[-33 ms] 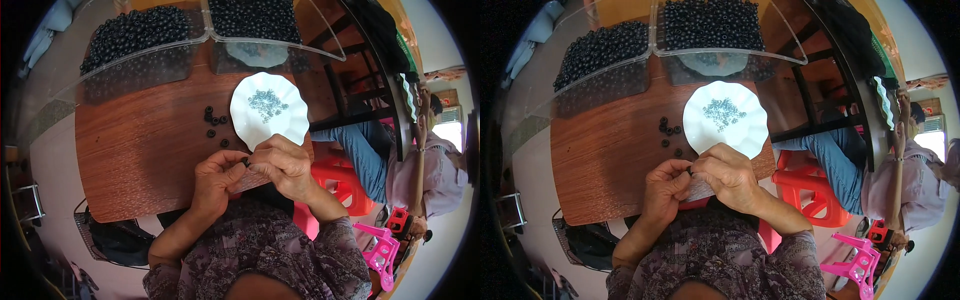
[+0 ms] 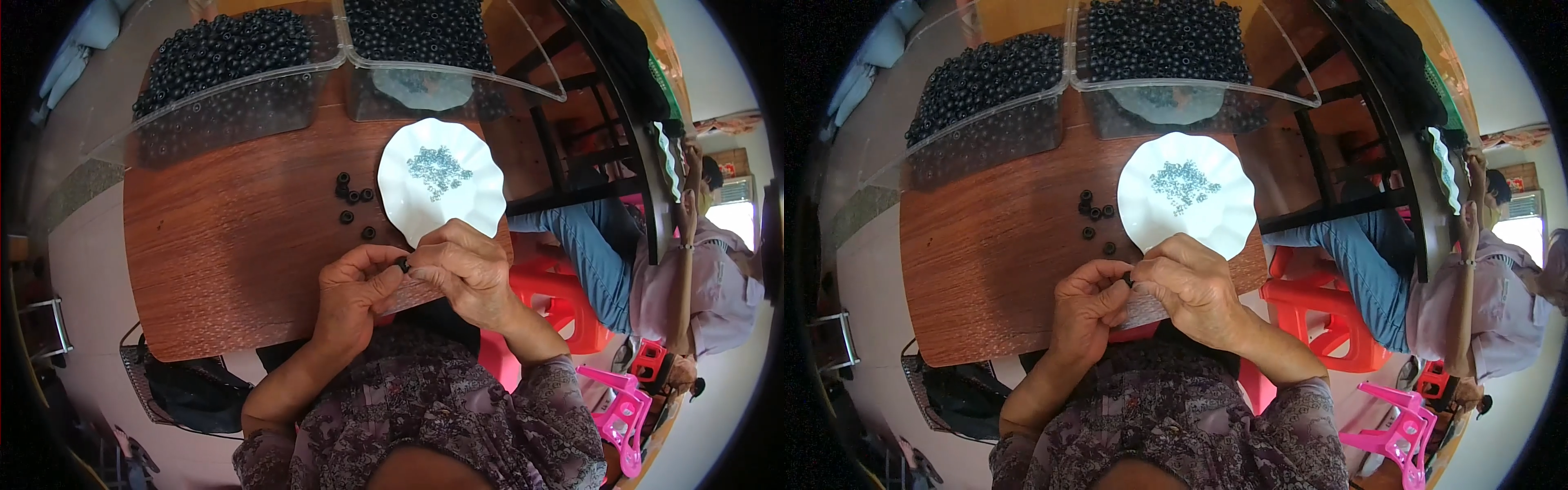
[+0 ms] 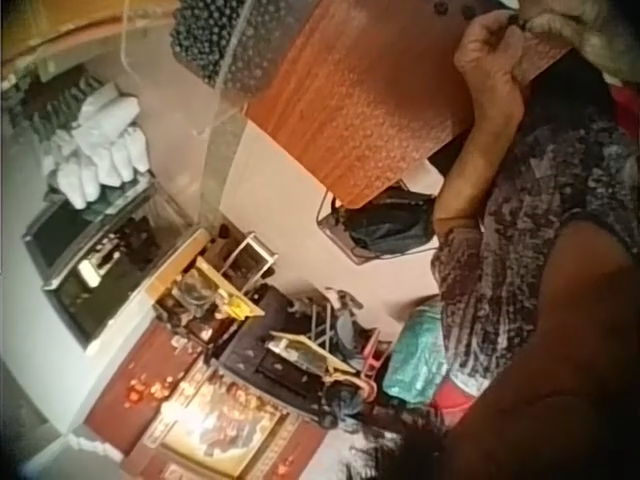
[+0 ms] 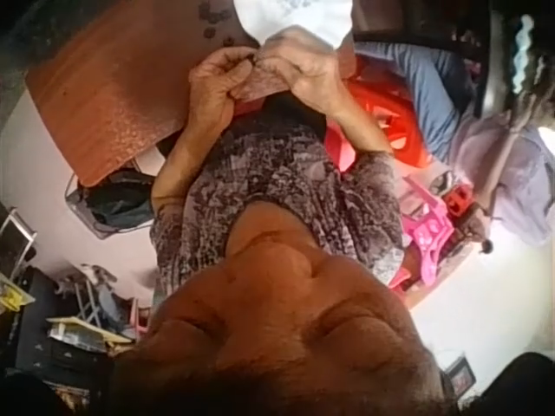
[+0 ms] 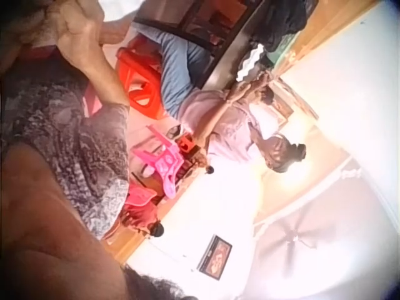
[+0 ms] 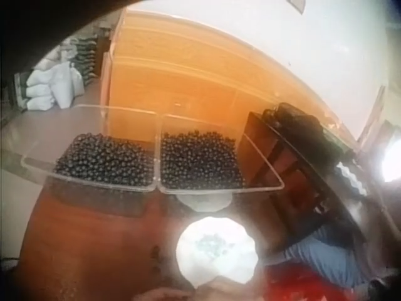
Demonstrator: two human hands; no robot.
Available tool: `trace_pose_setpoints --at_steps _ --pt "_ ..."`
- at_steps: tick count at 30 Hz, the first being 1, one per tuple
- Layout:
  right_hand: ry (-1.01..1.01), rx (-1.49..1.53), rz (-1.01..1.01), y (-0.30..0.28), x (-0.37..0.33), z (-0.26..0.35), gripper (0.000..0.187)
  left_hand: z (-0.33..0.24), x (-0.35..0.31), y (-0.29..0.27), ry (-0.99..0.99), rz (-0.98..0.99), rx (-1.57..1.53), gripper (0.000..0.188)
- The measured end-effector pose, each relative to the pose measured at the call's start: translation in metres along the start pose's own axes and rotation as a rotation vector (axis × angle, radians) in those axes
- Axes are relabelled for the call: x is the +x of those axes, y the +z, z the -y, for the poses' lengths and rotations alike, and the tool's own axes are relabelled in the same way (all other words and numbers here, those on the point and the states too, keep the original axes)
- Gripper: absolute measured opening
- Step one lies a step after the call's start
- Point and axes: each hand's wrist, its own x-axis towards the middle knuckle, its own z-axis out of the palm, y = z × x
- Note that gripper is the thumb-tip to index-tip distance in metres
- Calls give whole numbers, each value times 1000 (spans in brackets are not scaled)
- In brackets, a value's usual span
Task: Assembling small metal parts into black plastic ring components at a workbench.
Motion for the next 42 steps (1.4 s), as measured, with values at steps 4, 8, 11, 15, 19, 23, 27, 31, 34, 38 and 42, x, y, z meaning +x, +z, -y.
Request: trace_pose_setpoints --at_steps 4,8,11,15,19,23,27,31,34,38,42 --pt "-39 -86 2 1 -3 3 14 -3 -4 5 93 12 140 15" --pt "30 -79 4 0 -2 9 14 2 -5 2 150 50 181 15" --pt "82 -14 24 -1 -2 9 14 3 -5 -1 171 35 284 16" --pt "0 -48 15 0 -4 6 17 1 -4 0 123 65 155 17" --pt "-60 -132 -52 6 -9 12 26 1 0 0 35 65 22 14" --pt "-159 -274 -65 22 -19 13 31 -1 2 -4 5 76 -50 13" --pt "-92 -172 -61 18 -15 12 29 -2 4 -9 -39 66 -159 15" --pt "-28 -70 -186 17 -19 11 23 -6 4 -5 -16 32 -209 19" --pt "-137 -100 -192 24 -16 12 21 -7 3 -6 13 38 -280 20" --pt "-201 -242 -153 38 -13 16 25 -6 3 -8 32 53 -303 19" --pt "-208 -306 -139 55 -5 14 32 -13 -2 -2 37 95 -297 21"
